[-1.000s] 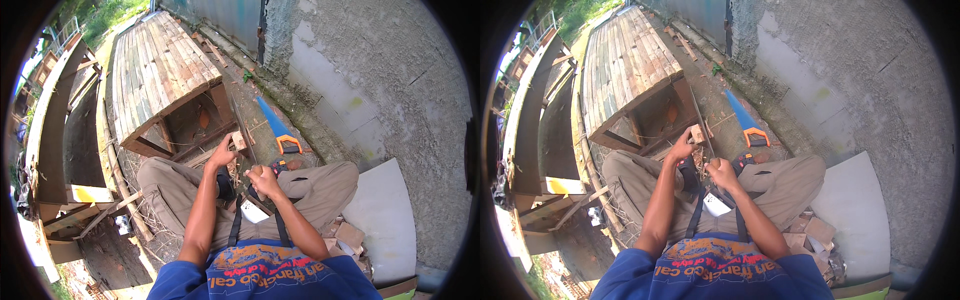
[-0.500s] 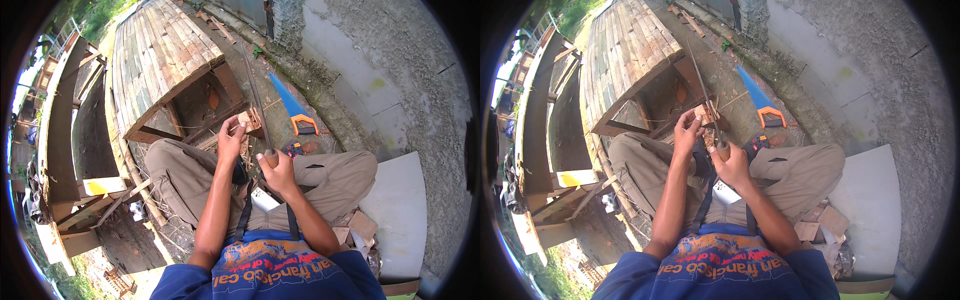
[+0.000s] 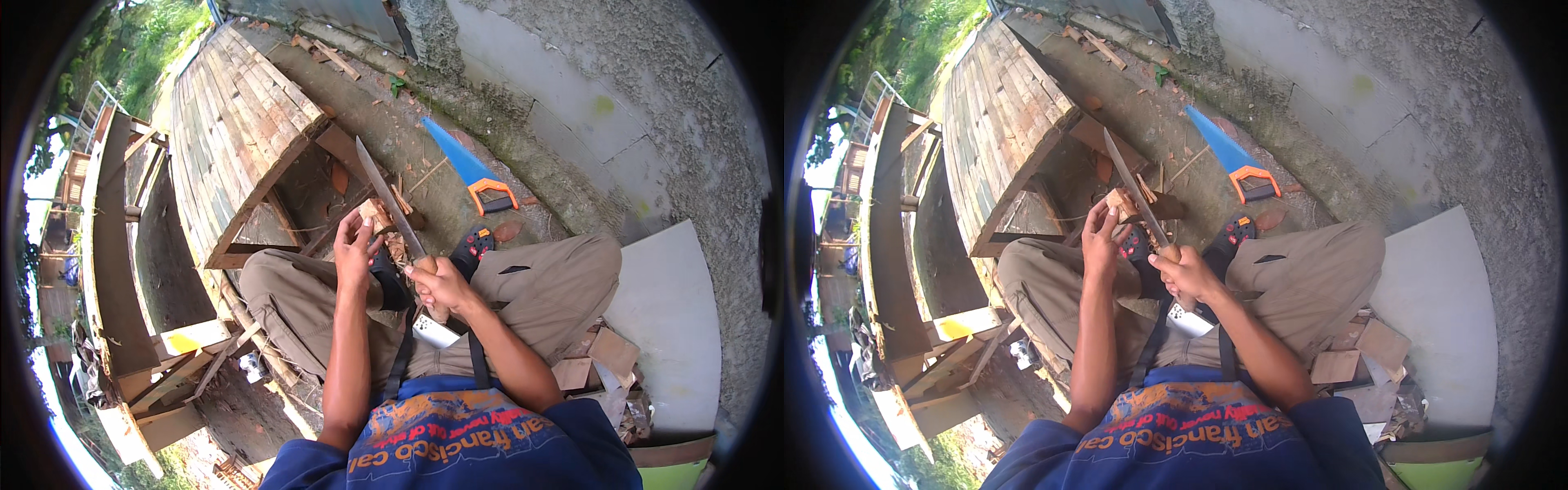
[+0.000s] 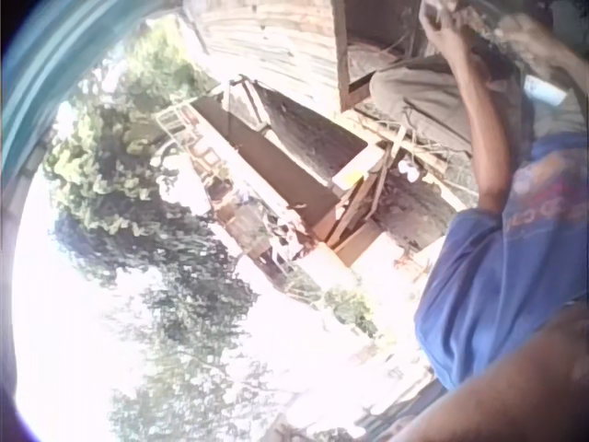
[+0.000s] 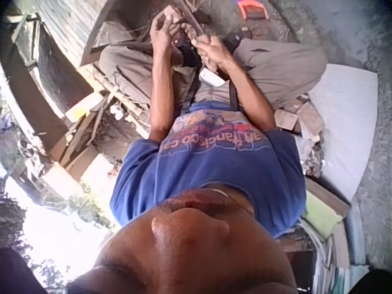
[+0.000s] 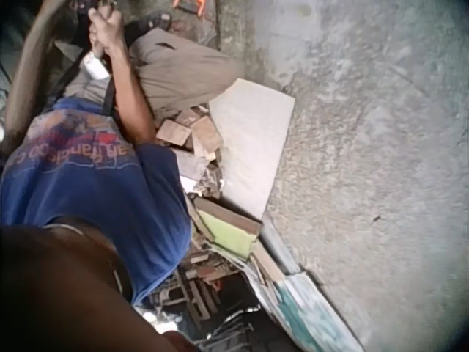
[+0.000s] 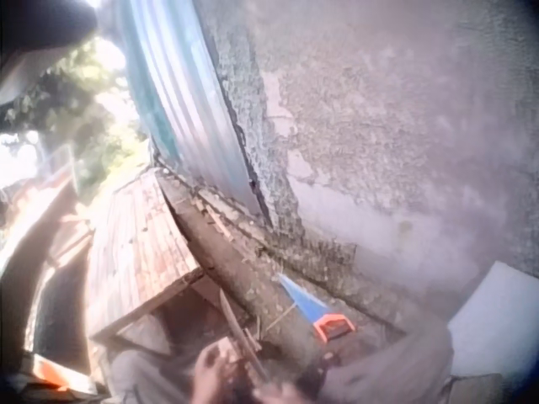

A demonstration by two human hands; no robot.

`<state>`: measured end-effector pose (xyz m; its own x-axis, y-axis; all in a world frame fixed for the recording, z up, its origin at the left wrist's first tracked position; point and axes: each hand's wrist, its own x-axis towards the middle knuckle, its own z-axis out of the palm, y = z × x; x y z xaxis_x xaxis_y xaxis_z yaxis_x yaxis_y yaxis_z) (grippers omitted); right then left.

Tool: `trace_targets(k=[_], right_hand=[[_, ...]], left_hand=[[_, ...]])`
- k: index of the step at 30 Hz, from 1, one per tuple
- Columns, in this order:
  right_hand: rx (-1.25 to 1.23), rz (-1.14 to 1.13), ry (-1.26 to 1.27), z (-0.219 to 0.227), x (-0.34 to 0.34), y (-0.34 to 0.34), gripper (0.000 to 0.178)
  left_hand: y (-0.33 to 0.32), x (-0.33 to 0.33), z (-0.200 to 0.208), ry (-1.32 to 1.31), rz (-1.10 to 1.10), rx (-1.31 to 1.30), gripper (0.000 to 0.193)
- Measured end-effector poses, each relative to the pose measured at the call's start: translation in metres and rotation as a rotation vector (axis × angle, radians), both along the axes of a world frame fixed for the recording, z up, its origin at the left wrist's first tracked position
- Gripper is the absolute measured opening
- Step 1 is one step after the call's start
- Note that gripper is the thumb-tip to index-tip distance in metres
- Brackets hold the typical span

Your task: The person sits on the ground and uses a hand saw to cut a small piece of wood. They then use a knife to shave and shape the cut piece, repeating the process of cutting and shaving.

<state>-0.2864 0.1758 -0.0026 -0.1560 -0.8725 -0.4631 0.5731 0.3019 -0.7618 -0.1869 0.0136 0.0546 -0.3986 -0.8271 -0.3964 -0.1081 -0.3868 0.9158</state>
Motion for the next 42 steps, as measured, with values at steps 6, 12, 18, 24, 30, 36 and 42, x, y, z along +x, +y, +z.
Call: trace_targets(k=[6, 12, 18, 24, 30, 36, 42], right_hand=[[-0.212, -0.352, 0.616, 0.065, 0.009, -0.005, 0.032], [0.016, -0.142, 0.824, -0.014, 0.015, -0.014, 0.034], [-0.068, -0.063, -0.212, -0.002, 0.012, -0.012, 0.038], [0.053, -0.110, 0.126, -0.020, 0.006, -0.013, 0.034], [0.172, -0.185, 0.209, -0.039, -0.002, -0.016, 0.041], [0.070, -0.277, 0.729, -0.019, 0.005, -0.016, 0.043], [-0.269, -0.288, 0.737, 0.050, 0.022, -0.008, 0.026]], left_hand=[[0.007, 0.009, -0.004, 0.004, -0.007, 0.018, 0.044], [0.008, 0.014, 0.002, 0.030, -0.003, 0.043, 0.043], [0.007, 0.020, -0.004, 0.066, 0.010, 0.025, 0.042], [0.007, 0.031, -0.007, 0.081, 0.060, 0.018, 0.040], [0.000, 0.039, -0.011, 0.095, 0.111, 0.035, 0.040], [-0.004, 0.042, -0.012, 0.079, 0.080, 0.018, 0.047], [0.003, 0.036, -0.010, 0.067, 0.079, 0.000, 0.044]])
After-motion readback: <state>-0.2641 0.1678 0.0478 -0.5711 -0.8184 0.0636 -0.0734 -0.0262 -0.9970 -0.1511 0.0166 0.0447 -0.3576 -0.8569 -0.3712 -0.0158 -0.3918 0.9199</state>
